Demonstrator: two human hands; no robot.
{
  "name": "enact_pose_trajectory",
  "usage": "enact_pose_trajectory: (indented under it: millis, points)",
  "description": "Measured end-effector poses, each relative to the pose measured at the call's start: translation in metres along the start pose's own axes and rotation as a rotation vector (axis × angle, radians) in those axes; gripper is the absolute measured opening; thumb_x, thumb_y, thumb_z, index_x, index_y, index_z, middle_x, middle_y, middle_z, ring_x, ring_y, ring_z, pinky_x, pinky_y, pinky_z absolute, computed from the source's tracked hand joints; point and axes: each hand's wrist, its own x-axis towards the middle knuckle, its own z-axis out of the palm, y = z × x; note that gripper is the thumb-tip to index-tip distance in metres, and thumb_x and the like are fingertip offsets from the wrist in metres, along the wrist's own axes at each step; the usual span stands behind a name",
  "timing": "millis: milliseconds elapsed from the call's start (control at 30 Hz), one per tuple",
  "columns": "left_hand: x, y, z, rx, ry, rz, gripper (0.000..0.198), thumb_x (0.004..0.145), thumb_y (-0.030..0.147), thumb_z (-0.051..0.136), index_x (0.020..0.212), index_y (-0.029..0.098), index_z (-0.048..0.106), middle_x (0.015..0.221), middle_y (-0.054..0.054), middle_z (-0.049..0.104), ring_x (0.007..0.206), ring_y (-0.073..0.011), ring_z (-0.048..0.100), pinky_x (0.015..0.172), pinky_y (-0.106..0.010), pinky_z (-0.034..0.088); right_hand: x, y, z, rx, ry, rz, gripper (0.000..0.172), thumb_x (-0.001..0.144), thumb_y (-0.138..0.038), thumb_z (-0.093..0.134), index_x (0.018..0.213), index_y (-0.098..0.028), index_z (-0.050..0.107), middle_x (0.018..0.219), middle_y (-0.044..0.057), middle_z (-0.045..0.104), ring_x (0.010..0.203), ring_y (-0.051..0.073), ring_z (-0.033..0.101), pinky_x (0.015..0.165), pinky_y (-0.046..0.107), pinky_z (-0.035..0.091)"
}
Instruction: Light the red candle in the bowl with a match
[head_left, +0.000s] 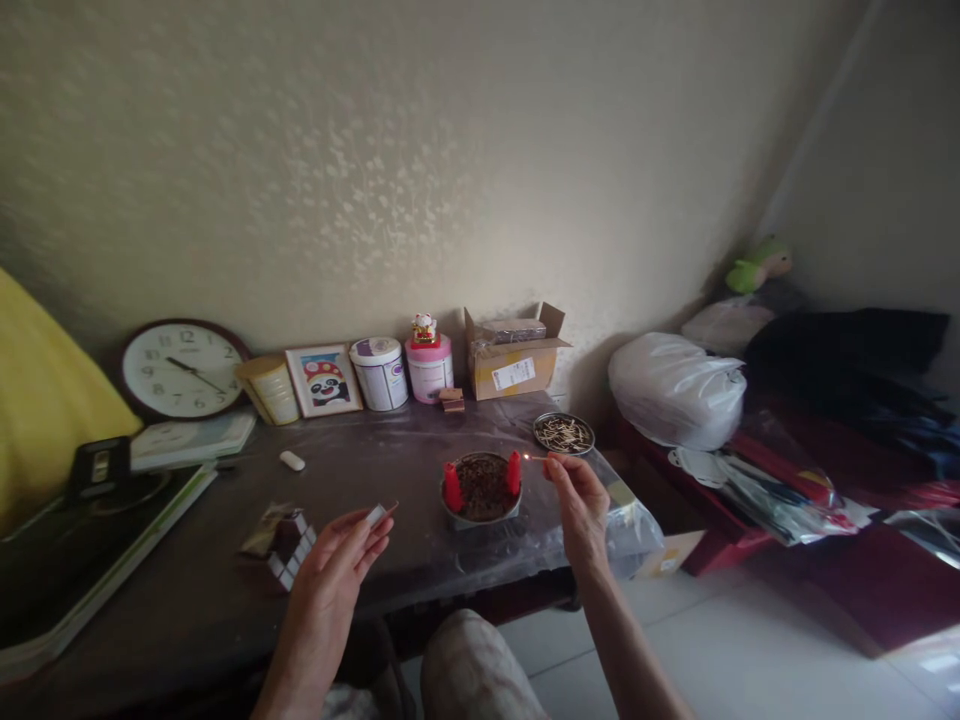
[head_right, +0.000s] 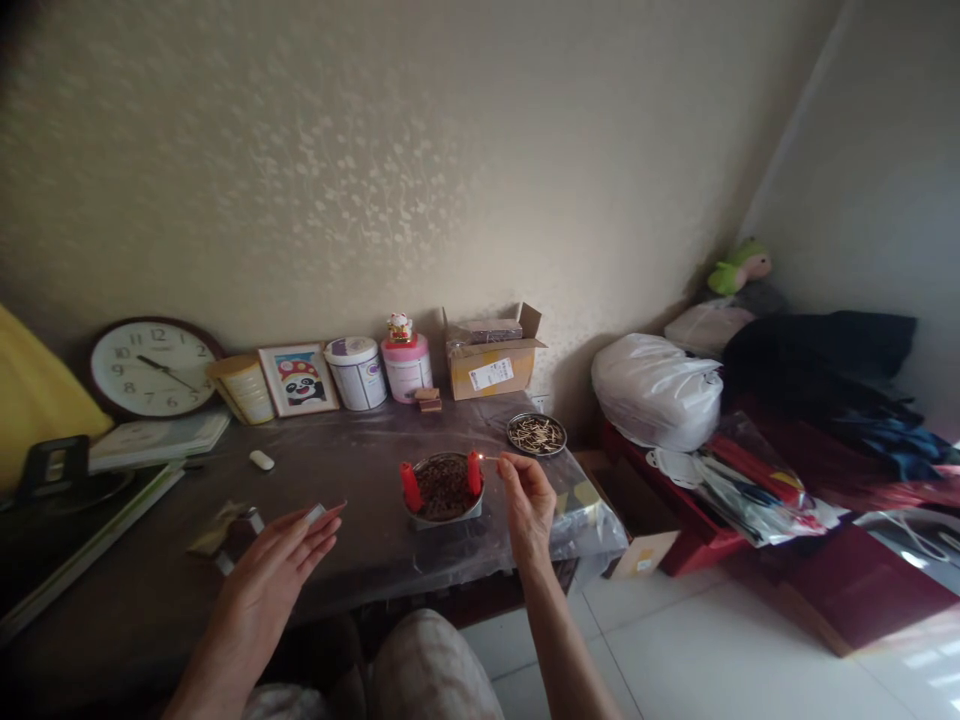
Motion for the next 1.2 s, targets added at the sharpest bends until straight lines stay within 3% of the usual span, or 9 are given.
enact_pose_trajectory:
  millis: [267,1200]
  points:
    - [0.001,0.003,-0.002,-0.013,0.027,-0.047,0.042,0.05,0.044,0.087,0.081,0.021,0.072,0.09,-0.007,0.08,0.092,-0.0228,0.068,0.091,-0.037,0.046,0.005,0.01,0.003,0.002,-0.031,0.01,0.021,0.07,-0.037,0.074,0.078,-0.018,0.069,0.074,0.0,0.067,0.072,0.016,0.058,0.071,0.029,0.046]
    - [-0.001,0.005,-0.002,-0.009,0.014,-0.076,0.039,0.054,0.041,0.085,0.083,0.02,0.072,0.095,-0.009,0.079,0.096,-0.0238,0.067,0.091,-0.037,0.046,0.011,0.023,0.007,-0.041,-0.032,-0.014,0.025,0.07,-0.042,0.073,0.076,-0.018,0.068,0.074,0.002,0.067,0.071,0.017,0.058,0.07,0.03,0.047]
